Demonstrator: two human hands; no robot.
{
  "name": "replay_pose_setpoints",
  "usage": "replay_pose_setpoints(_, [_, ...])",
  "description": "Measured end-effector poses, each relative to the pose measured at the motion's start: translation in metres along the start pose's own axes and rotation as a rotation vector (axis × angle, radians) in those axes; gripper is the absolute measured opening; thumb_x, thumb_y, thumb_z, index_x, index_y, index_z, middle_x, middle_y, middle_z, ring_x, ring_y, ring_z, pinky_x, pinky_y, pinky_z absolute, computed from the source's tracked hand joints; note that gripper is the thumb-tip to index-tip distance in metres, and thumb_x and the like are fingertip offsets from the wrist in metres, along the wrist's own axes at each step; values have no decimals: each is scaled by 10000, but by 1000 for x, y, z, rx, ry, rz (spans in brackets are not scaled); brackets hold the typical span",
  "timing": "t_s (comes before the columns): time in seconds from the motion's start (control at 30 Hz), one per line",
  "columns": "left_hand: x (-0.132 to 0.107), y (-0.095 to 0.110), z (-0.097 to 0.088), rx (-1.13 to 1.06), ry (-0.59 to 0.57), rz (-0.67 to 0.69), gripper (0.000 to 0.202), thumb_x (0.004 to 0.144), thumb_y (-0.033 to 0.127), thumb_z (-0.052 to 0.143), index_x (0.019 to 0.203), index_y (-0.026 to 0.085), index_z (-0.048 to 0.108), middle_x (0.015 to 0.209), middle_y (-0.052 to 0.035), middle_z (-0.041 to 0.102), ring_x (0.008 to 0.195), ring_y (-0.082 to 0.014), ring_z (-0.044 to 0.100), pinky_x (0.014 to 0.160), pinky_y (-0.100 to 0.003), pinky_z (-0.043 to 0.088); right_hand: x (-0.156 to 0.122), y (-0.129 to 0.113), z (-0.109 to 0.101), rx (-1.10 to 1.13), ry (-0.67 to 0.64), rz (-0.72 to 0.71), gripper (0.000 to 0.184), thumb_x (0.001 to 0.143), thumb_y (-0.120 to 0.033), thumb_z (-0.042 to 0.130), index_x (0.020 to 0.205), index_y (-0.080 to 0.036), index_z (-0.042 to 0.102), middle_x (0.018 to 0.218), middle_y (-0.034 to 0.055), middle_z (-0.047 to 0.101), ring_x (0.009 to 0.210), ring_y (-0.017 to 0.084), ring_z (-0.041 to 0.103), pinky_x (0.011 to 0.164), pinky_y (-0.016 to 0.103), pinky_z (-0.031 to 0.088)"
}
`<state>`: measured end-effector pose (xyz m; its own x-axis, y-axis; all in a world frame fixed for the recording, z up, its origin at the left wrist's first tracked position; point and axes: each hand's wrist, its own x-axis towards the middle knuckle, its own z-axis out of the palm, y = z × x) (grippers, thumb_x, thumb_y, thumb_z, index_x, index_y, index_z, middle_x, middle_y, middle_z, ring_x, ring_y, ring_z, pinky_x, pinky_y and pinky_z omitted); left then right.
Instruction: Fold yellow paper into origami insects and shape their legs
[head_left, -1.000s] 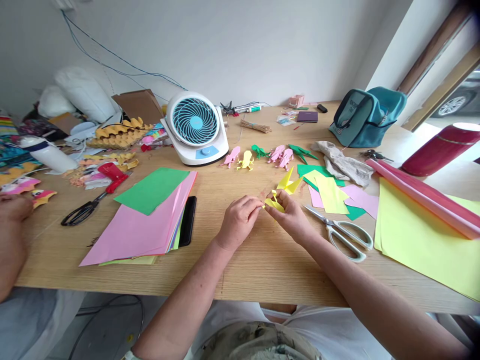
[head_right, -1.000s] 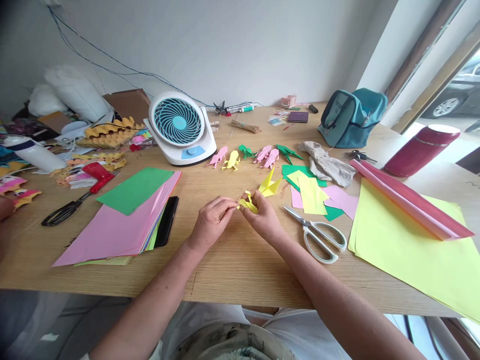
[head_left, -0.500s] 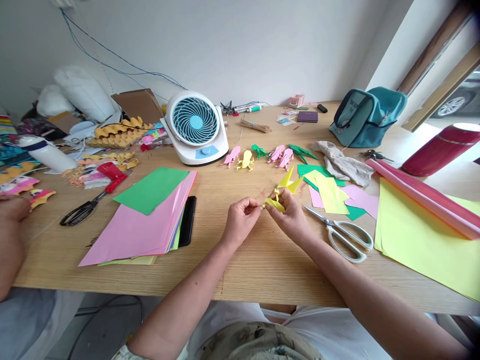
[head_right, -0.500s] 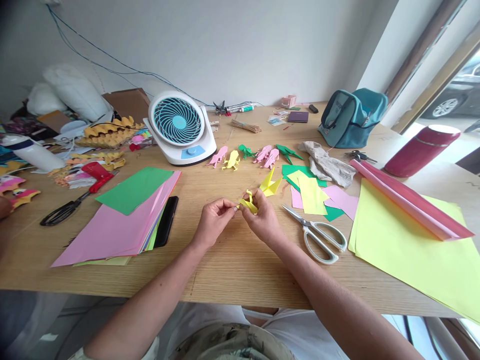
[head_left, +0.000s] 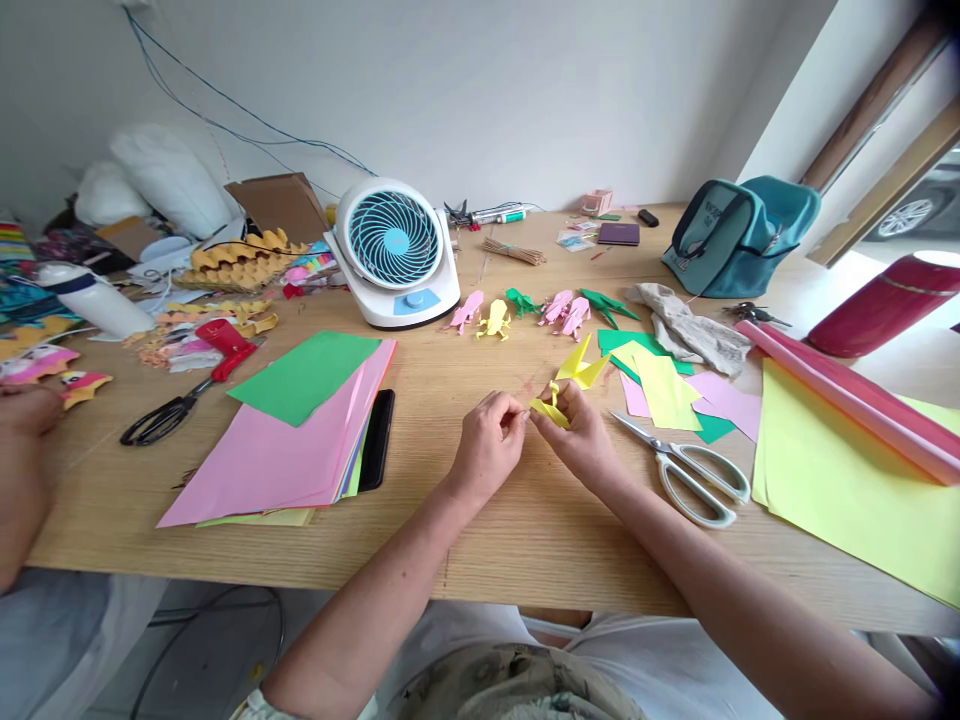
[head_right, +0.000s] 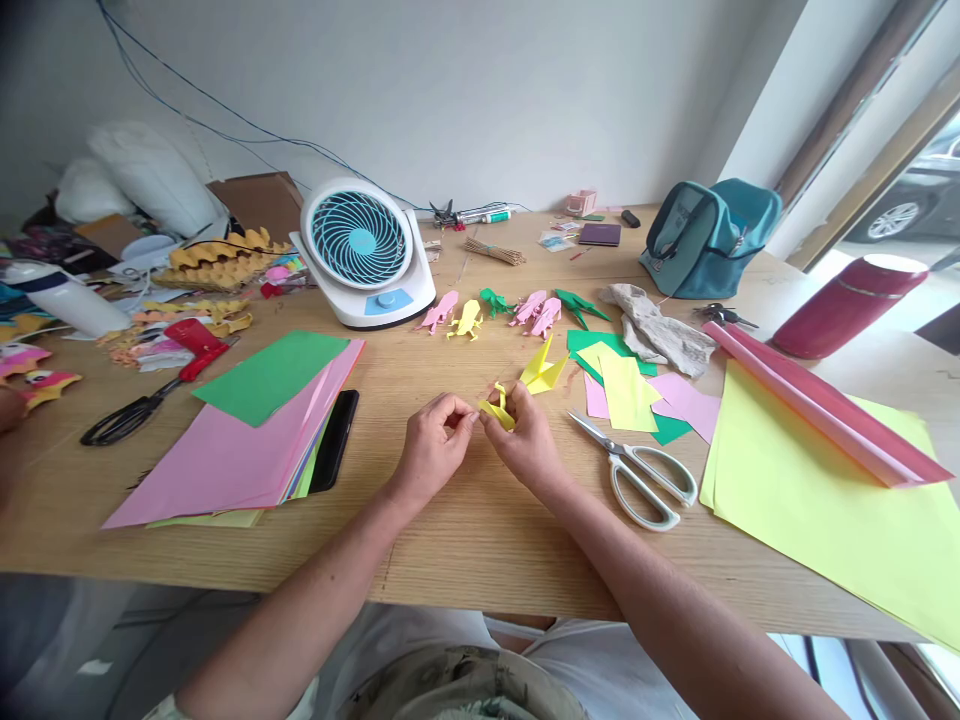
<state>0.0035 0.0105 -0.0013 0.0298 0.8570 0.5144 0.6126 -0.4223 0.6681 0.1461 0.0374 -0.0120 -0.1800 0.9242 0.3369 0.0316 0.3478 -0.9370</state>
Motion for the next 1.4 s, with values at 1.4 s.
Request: replay_pose_setpoints(1.4, [8, -6, -6, -400, -128, -266, 129, 840, 269, 603, 773, 159, 601, 671, 24, 559, 612, -91, 496, 601, -206, 411, 2, 0, -11, 180, -79, 238, 311, 784, -421, 702, 1008, -238, 587, 920, 2, 596, 824, 164, 522, 704, 279, 414])
